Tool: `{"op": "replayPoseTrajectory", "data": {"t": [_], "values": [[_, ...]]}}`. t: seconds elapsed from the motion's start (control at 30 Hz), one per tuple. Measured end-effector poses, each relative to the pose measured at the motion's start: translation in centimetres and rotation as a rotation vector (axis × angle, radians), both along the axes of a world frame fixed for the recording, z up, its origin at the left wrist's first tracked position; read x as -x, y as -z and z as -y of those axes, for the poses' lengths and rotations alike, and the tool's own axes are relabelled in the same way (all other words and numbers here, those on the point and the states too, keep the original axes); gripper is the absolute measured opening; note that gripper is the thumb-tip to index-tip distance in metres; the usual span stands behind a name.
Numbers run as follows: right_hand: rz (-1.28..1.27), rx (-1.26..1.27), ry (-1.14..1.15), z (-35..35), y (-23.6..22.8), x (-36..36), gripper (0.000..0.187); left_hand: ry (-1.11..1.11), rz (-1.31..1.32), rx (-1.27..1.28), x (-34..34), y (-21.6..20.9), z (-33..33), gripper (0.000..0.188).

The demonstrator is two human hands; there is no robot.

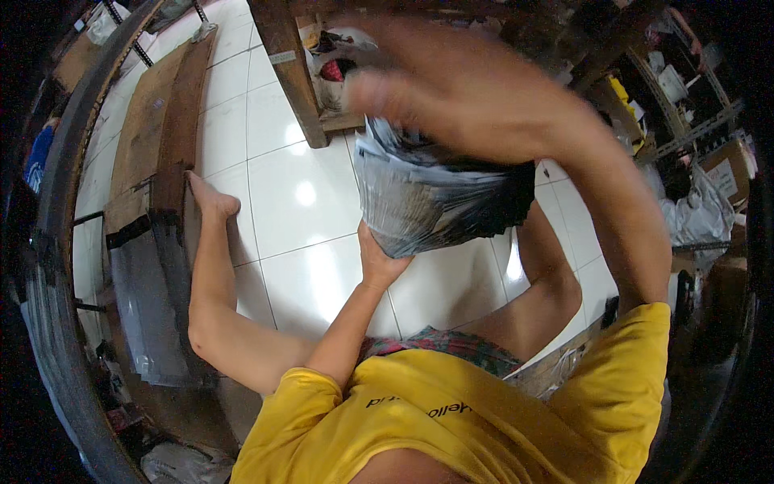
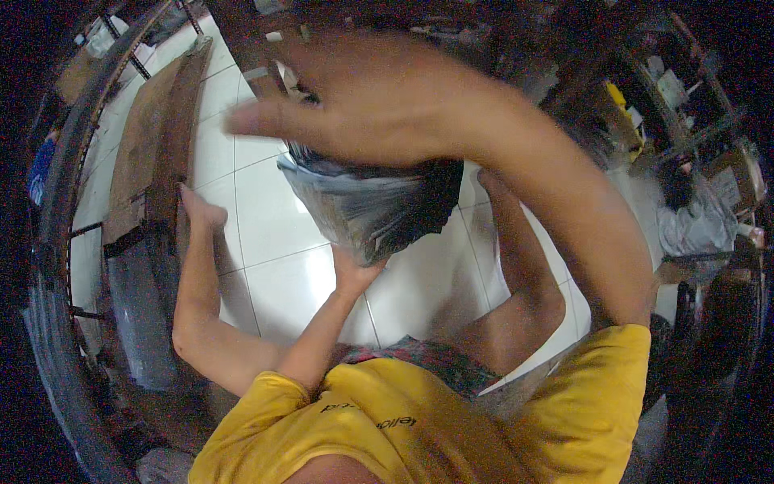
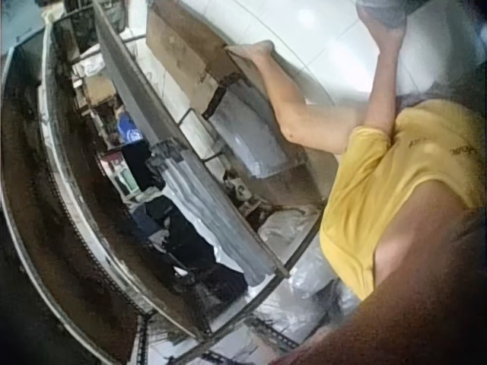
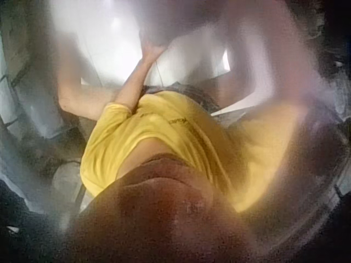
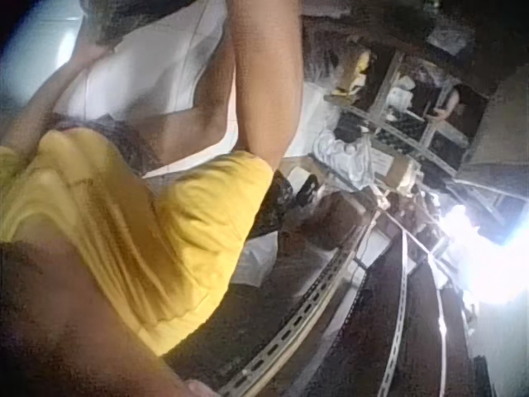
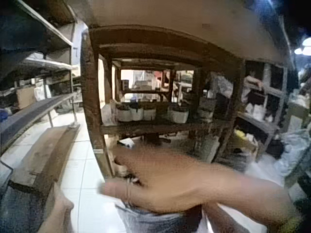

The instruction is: The person sits on the floor and repeatedly folds a white plastic shipping bag, places a dark folded item inside, and seals the bag. The process is repeated multiple times with the same bag and item.

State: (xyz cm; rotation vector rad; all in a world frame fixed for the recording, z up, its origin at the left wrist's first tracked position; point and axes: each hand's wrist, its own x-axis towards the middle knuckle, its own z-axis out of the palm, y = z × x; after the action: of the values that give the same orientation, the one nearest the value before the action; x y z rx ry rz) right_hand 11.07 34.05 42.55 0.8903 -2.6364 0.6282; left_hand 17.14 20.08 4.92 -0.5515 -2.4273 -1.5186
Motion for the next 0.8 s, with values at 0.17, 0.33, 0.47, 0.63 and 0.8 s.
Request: {"op": "replayPoseTrajectory", "data": {"t": [0.17,0.33,0.47,0.63,0.8], "values": [[0.096,-0.18,0.034,-1.8,1.5,0.8,0.071,-0.031,0.113,-0.021,0.8,1.3,0.0,0.096],[0.702,0.299,0.044,-10.0,12.1,0.4,0.093,0.055,0.267,-0.131,1.8,1.6,1.3,0.075],[0.83,0.92,0.095,-6.3,26.8,-4.1,0.117,0.082,0.184,-0.077,0.6,-3.6,2.7,0.067],[0.763,1.293,0.467,1.6,35.2,-7.7,0.093,0.186,0.496,0.201,0.1,-8.1,5.1,0.067],[1.014,1.263,0.677,3.1,42.7,-9.6,0.097,0.239,0.615,0.726,1.4,-4.0,3.8,0.068]]}}
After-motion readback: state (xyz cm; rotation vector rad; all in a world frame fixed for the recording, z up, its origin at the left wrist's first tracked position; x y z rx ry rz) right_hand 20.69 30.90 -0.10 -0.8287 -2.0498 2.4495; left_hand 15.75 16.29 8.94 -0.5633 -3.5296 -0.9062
